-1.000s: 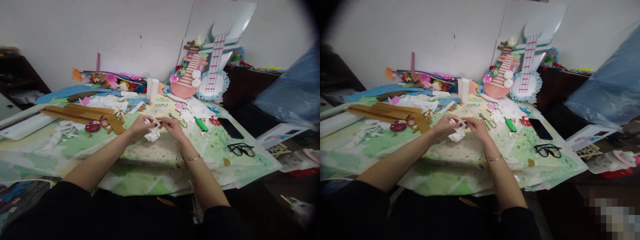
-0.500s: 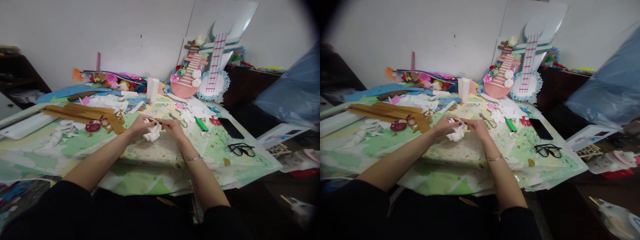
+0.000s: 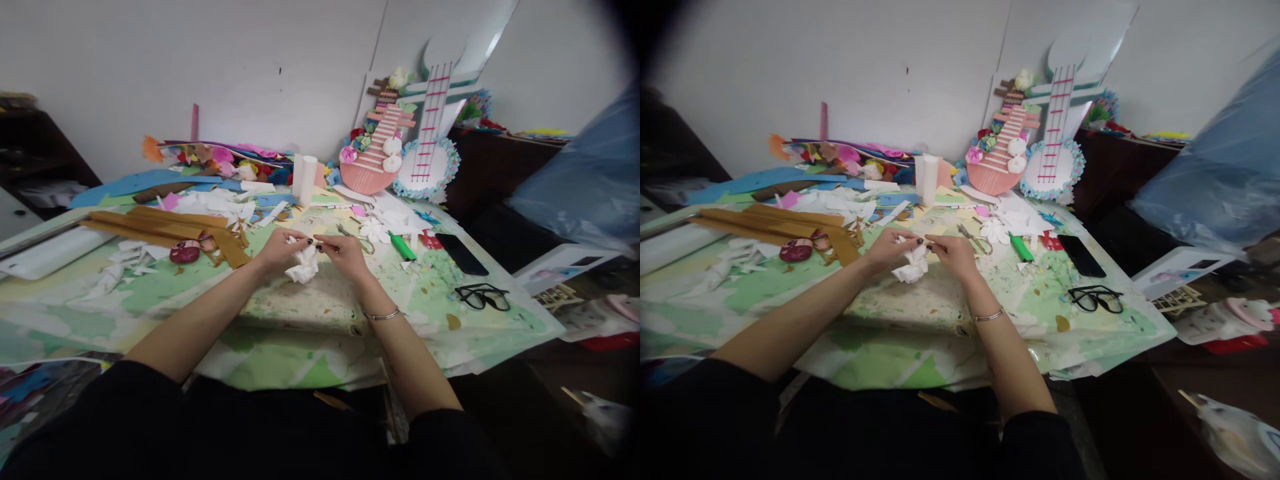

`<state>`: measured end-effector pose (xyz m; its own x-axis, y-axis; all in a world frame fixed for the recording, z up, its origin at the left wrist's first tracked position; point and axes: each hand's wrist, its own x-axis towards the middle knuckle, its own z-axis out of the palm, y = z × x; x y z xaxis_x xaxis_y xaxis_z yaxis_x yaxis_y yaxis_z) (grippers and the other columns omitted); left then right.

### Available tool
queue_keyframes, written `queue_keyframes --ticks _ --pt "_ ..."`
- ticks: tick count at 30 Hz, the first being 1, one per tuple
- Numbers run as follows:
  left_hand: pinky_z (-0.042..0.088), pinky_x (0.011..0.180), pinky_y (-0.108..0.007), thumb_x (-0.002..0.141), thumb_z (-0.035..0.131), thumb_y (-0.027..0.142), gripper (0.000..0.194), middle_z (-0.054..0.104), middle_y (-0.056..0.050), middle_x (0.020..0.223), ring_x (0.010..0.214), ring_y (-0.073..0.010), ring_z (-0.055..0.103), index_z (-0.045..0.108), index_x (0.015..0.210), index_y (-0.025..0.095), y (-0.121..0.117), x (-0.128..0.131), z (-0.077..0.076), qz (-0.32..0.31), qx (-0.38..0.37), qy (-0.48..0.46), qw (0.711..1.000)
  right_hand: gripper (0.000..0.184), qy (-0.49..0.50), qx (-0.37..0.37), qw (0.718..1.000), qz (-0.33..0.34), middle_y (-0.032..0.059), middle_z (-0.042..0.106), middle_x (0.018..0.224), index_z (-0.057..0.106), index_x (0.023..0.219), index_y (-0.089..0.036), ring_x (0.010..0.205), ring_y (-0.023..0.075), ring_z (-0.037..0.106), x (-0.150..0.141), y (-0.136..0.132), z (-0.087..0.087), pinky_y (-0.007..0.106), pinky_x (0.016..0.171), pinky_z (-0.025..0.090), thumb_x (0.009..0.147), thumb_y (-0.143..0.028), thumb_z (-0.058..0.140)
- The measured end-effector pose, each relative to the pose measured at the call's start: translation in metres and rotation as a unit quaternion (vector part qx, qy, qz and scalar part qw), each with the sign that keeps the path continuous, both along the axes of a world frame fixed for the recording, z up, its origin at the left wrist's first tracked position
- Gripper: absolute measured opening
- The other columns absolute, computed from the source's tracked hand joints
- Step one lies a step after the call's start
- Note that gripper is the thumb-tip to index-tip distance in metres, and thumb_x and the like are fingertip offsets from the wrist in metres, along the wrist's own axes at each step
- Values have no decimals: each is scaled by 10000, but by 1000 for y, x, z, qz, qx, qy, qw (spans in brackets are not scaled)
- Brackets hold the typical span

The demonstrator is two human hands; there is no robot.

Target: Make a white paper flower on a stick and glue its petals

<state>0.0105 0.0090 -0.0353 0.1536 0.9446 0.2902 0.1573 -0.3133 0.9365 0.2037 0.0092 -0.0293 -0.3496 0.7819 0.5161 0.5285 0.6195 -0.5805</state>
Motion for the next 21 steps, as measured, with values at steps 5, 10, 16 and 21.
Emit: queue_keyframes --ticks 5,10,16,21 --pt "392 571 -232 647 737 445 360 695 -54 704 606 -132 545 732 770 107 0 1 1 12 -6 4 1000 177 -10 30 999 -37 49 754 826 770 897 -216 695 168 662 -2 -3 3 252 647 454 814 -268 622" --pt "374 547 -227 644 729 473 366 653 -30 648 576 -120 517 699 711 115 1 0 0 18 5 20 1000 147 4 36 998 -48 32 739 760 751 827 -216 639 152 630 -2 -6 4 247 606 422 804 -289 626" --pt "387 560 -239 622 740 466 364 640 -30 644 582 -128 519 689 713 117 -1 0 2 20 4 23 1000 165 -11 46 998 -38 25 728 759 737 828 -209 630 141 613 -1 -7 6 248 613 406 812 -268 584" --pt "388 587 -240 632 744 418 315 626 -18 646 599 -124 520 671 698 118 -5 1 6 -2 7 23 1000 196 -28 49 998 -40 28 699 685 730 785 -193 602 131 576 -2 -8 8 240 584 364 830 -293 569"
